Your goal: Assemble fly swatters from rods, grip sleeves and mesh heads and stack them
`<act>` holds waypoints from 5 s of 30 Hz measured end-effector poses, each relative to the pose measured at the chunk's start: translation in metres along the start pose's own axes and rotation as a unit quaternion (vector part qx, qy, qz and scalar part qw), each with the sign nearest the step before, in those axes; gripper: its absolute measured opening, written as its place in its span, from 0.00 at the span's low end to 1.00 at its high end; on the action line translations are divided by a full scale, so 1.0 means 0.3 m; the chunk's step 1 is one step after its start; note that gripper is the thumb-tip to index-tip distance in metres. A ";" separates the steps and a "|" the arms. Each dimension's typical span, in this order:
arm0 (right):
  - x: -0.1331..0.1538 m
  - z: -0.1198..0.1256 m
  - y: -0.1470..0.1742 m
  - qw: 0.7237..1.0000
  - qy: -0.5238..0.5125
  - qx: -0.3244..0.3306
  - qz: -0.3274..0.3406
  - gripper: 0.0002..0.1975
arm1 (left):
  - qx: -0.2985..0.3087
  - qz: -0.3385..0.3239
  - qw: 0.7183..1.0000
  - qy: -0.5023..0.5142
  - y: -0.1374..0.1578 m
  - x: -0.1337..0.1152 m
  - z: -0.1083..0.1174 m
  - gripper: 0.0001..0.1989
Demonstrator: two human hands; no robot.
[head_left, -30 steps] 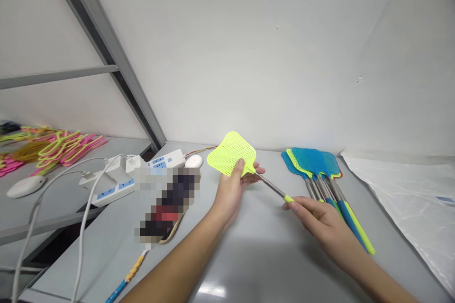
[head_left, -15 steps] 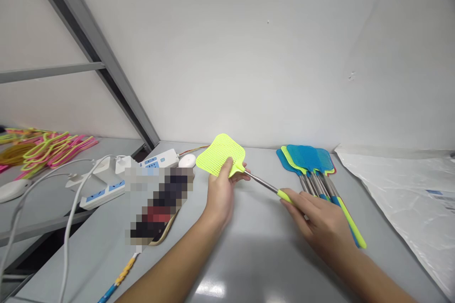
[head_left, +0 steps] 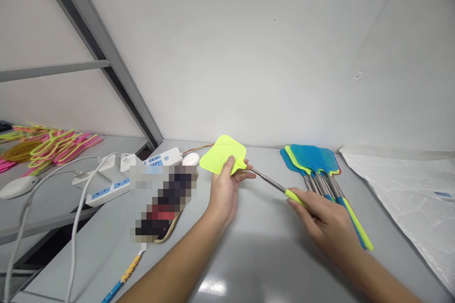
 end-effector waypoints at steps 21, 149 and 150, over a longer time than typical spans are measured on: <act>0.002 -0.021 -0.004 0.973 -0.137 0.100 -0.155 0.13 | 0.113 -0.084 0.988 -0.066 0.024 -0.028 -0.028 0.09; -0.007 -0.168 0.023 0.760 -0.488 0.135 -0.407 0.22 | 0.183 0.152 0.971 0.012 0.014 0.199 -0.062 0.13; 0.001 -0.167 0.022 0.765 -0.480 0.139 -0.406 0.22 | 0.158 0.147 0.976 0.014 -0.001 0.190 -0.049 0.12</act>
Point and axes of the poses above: each hand's wrist, its own y-axis away from the middle knuckle, its own z-axis out of the back of the hand, x = y × z, the point moved 5 cm from there along -y, towards the middle knuckle, and after that the axes turned 14 degrees about -y, right-handed, at the moved point
